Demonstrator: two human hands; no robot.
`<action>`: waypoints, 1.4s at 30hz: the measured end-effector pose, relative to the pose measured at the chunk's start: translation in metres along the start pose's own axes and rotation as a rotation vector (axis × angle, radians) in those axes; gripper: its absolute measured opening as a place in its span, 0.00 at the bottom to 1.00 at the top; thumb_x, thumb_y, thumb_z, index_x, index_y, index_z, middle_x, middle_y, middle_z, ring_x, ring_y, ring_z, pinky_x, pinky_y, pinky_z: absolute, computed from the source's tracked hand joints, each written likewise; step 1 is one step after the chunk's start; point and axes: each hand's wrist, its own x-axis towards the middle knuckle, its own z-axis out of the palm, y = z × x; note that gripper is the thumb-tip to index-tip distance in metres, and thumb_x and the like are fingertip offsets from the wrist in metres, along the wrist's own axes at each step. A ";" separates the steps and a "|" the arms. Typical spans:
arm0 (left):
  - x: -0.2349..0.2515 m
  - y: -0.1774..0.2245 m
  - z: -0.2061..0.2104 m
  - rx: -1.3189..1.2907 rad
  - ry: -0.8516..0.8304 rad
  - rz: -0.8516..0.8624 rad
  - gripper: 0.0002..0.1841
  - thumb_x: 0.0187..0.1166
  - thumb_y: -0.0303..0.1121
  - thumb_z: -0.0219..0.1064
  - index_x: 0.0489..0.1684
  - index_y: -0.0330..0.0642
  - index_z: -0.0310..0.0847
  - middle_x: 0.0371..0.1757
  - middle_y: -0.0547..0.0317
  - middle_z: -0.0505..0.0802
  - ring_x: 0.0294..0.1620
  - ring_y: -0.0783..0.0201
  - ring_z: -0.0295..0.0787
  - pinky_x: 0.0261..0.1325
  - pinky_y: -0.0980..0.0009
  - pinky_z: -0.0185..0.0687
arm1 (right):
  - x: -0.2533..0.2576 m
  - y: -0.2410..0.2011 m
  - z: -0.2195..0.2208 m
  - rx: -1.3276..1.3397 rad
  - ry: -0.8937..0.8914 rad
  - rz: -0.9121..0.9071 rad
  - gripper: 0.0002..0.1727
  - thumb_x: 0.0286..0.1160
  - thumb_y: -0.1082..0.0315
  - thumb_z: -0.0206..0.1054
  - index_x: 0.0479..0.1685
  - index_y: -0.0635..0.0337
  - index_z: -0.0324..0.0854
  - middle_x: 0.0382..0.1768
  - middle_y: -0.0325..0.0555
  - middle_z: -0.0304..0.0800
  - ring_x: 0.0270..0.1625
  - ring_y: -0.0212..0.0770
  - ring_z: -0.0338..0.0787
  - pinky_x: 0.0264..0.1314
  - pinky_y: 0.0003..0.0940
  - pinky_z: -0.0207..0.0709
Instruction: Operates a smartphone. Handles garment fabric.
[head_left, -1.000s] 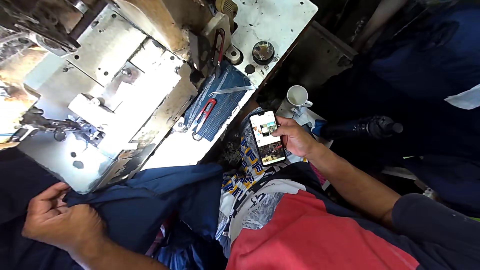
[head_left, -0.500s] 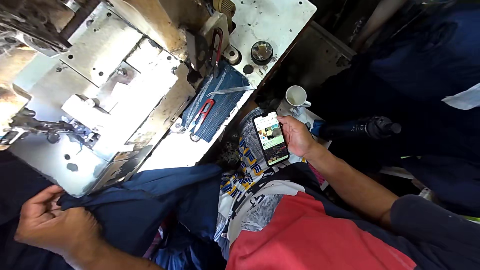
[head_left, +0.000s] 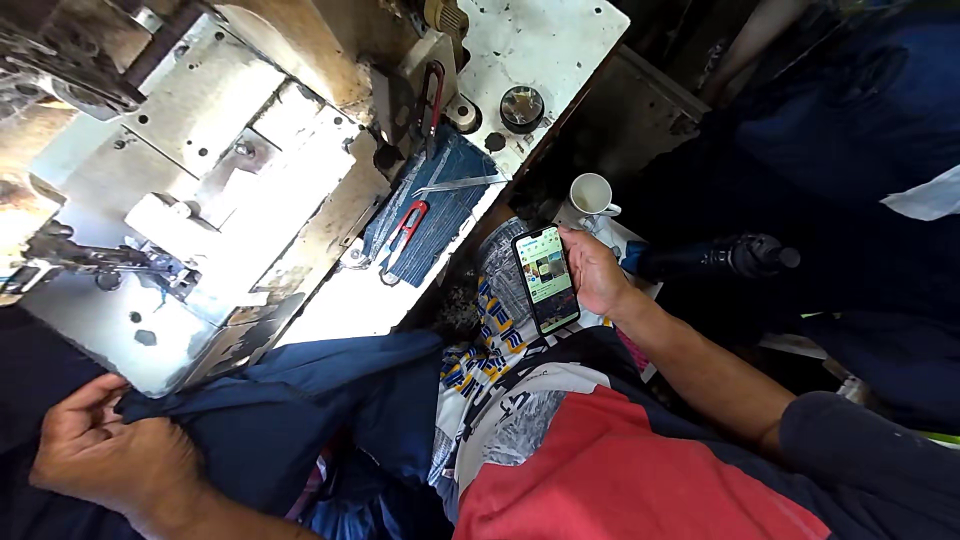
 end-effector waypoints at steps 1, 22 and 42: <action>0.000 0.001 0.000 0.003 -0.002 0.001 0.13 0.77 0.20 0.62 0.56 0.23 0.79 0.51 0.47 0.90 0.51 0.68 0.88 0.61 0.71 0.84 | 0.000 0.000 -0.001 0.008 -0.009 0.000 0.36 0.91 0.37 0.34 0.76 0.52 0.75 0.59 0.51 0.92 0.58 0.46 0.93 0.60 0.49 0.88; 0.002 0.003 0.000 0.026 0.006 0.010 0.13 0.76 0.18 0.60 0.55 0.21 0.79 0.50 0.45 0.90 0.51 0.66 0.88 0.61 0.70 0.84 | -0.004 -0.006 0.003 -0.009 -0.062 -0.050 0.38 0.91 0.37 0.33 0.78 0.53 0.74 0.62 0.52 0.91 0.61 0.47 0.92 0.63 0.49 0.87; 0.002 0.031 0.009 0.173 0.082 -0.064 0.09 0.76 0.16 0.59 0.47 0.17 0.80 0.40 0.48 0.90 0.44 0.74 0.86 0.54 0.77 0.81 | 0.020 -0.018 -0.022 0.039 -0.092 -0.002 0.34 0.92 0.41 0.38 0.71 0.55 0.79 0.54 0.51 0.93 0.55 0.44 0.94 0.59 0.45 0.88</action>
